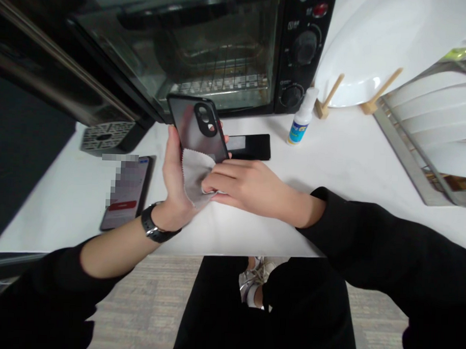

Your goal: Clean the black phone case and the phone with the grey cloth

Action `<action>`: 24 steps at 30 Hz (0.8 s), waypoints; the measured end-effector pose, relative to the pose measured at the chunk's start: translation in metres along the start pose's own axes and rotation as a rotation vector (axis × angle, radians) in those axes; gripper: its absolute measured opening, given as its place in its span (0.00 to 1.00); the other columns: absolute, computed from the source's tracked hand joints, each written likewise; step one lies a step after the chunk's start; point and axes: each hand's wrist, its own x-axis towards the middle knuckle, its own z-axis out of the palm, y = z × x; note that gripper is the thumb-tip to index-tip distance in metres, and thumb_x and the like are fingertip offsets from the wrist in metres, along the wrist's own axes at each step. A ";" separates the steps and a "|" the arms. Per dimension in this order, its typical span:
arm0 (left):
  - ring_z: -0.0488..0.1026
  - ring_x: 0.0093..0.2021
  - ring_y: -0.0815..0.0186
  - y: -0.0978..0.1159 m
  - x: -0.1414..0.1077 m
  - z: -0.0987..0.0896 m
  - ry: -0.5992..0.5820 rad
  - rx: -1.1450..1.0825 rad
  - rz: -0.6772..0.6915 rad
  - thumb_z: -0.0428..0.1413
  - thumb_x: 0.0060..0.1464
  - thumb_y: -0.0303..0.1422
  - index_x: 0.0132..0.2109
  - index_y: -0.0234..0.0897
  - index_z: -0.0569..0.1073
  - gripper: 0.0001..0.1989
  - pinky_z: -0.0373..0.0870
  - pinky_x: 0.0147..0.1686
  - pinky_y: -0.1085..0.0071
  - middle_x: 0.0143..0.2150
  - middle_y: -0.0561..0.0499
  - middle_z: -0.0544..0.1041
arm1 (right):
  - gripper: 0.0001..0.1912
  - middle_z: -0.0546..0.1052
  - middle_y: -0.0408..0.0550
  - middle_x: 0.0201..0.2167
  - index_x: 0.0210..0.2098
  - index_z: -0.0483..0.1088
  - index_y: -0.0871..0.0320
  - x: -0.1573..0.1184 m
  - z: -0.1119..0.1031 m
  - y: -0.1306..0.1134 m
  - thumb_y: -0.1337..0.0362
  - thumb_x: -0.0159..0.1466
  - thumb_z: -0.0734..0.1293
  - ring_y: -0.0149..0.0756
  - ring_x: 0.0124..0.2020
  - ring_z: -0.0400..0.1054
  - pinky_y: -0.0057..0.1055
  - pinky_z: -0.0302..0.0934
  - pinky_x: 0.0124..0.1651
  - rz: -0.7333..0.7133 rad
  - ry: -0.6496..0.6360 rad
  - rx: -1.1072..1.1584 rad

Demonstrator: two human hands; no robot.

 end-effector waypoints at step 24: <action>0.81 0.41 0.62 0.013 0.003 0.007 -0.039 0.004 -0.072 0.35 0.74 0.54 0.46 0.39 0.80 0.34 0.80 0.56 0.59 0.49 0.47 0.84 | 0.07 0.80 0.46 0.42 0.46 0.74 0.60 -0.001 0.000 0.007 0.68 0.74 0.63 0.34 0.44 0.69 0.34 0.63 0.47 -0.079 -0.061 -0.130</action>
